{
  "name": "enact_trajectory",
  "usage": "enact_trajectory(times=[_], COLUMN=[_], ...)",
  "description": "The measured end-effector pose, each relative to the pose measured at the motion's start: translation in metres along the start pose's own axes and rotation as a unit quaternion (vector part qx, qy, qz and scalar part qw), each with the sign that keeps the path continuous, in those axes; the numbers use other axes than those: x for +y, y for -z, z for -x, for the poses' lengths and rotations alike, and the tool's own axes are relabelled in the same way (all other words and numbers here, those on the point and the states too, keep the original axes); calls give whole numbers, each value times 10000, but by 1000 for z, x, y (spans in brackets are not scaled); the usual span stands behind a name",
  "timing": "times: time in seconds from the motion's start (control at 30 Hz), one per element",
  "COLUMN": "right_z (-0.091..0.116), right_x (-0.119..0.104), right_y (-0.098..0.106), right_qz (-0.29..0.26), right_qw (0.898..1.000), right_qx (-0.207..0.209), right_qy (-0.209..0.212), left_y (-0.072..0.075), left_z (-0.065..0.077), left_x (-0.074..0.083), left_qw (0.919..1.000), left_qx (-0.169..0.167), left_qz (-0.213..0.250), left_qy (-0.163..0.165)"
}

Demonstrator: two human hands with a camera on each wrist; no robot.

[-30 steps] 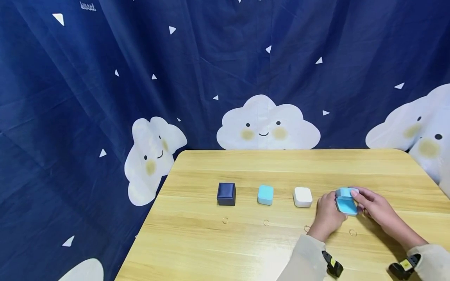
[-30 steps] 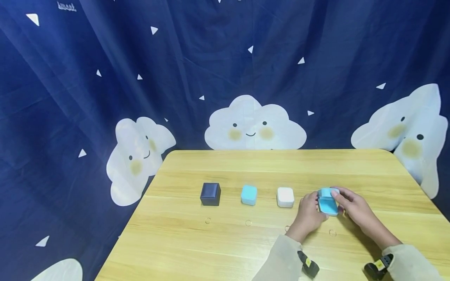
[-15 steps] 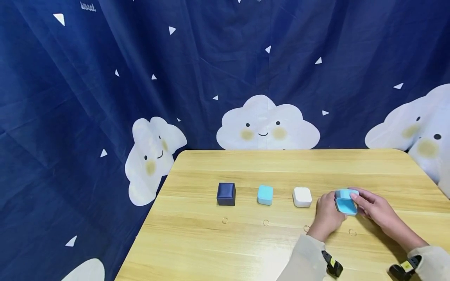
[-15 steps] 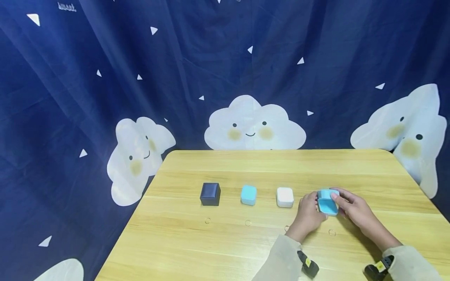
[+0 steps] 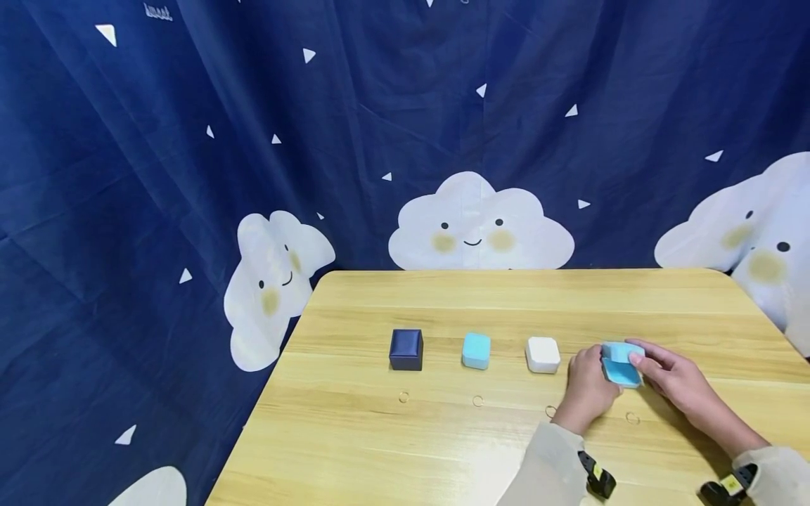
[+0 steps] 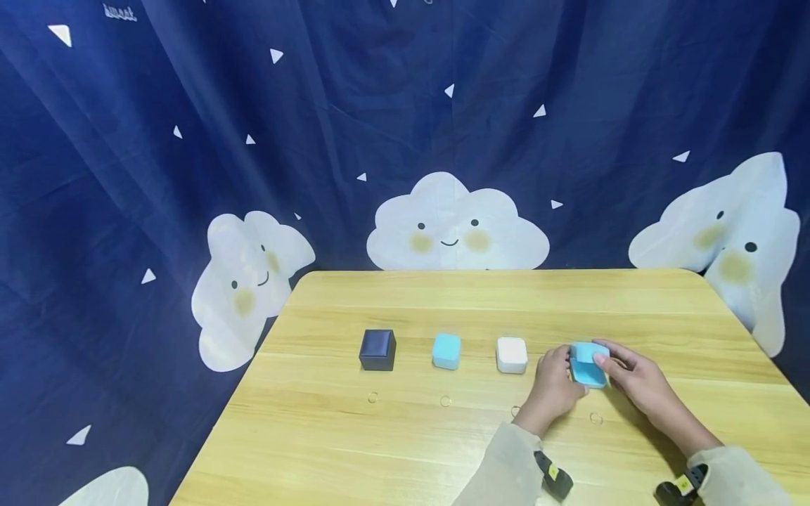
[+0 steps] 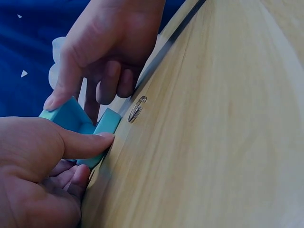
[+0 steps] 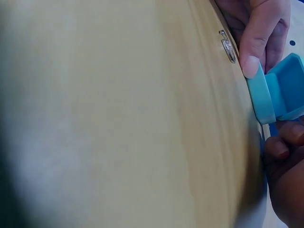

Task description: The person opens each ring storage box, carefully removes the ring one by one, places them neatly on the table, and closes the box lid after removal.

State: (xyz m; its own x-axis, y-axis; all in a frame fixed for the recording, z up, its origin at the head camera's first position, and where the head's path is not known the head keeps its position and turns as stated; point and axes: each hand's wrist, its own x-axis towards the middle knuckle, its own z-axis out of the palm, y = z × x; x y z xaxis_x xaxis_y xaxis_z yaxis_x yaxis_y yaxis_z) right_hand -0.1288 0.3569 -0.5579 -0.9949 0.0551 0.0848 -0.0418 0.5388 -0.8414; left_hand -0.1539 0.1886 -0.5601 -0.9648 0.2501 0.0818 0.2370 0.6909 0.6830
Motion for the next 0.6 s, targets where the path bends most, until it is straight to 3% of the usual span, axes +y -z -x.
enact_trajectory(times=[0.6], right_z=[12], right_x=[6], right_y=[-3], right_qz=[-33], right_qw=[9997], right_qx=[-221], right_qy=[29], left_y=[-2], left_z=[-1], left_x=[-1], left_qw=[9998], left_qx=[-50], left_qz=[138], left_qy=[114])
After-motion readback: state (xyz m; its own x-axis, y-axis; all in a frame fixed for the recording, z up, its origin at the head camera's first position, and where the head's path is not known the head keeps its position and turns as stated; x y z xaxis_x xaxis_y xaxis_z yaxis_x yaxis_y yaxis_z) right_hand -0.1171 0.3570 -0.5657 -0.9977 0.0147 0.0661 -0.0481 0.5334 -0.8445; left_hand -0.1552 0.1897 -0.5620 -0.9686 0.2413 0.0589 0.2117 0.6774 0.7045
